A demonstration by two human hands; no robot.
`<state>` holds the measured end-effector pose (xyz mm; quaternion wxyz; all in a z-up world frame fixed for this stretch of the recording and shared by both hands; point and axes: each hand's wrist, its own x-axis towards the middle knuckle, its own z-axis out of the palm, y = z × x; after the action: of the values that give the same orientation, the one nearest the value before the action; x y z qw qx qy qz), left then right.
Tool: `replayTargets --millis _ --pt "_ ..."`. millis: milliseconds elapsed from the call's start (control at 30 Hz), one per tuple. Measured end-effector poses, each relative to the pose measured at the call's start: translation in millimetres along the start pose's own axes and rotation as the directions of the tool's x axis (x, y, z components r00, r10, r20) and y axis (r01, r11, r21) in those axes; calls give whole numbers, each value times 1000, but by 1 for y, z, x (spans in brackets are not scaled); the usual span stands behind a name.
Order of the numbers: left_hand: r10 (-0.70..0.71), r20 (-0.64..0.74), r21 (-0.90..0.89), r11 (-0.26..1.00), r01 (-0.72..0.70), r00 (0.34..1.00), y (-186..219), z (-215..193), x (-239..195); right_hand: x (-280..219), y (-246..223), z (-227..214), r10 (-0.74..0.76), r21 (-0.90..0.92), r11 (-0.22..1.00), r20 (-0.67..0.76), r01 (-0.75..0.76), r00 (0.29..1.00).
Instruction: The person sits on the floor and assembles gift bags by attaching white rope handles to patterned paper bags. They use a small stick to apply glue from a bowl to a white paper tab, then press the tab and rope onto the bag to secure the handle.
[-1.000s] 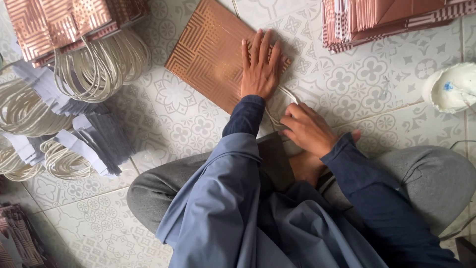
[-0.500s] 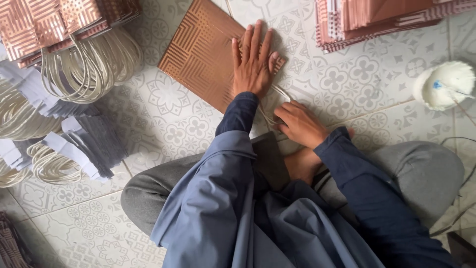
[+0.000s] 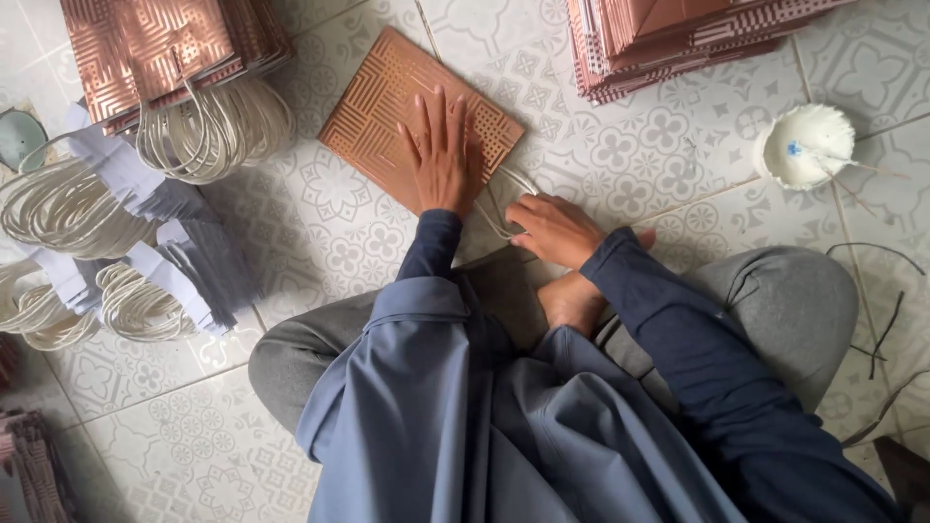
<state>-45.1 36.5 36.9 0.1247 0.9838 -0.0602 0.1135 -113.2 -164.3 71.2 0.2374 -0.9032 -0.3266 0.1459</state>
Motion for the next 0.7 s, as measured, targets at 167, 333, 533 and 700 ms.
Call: replayTargets --millis 167,333,533,700 --pt "-84 159 172 984 56 984 -12 35 -14 4 18 14 -34 117 993 14 32 999" --pt "-87 142 235 971 52 986 -11 32 -10 11 1 -27 60 213 975 -1 -59 998" --pt "-65 496 -212 958 194 866 -17 -6 9 3 -2 -46 125 209 973 -147 -93 981" --pt "-9 250 110 994 -19 968 35 2 41 3 -2 -46 97 181 982 -199 -61 975"
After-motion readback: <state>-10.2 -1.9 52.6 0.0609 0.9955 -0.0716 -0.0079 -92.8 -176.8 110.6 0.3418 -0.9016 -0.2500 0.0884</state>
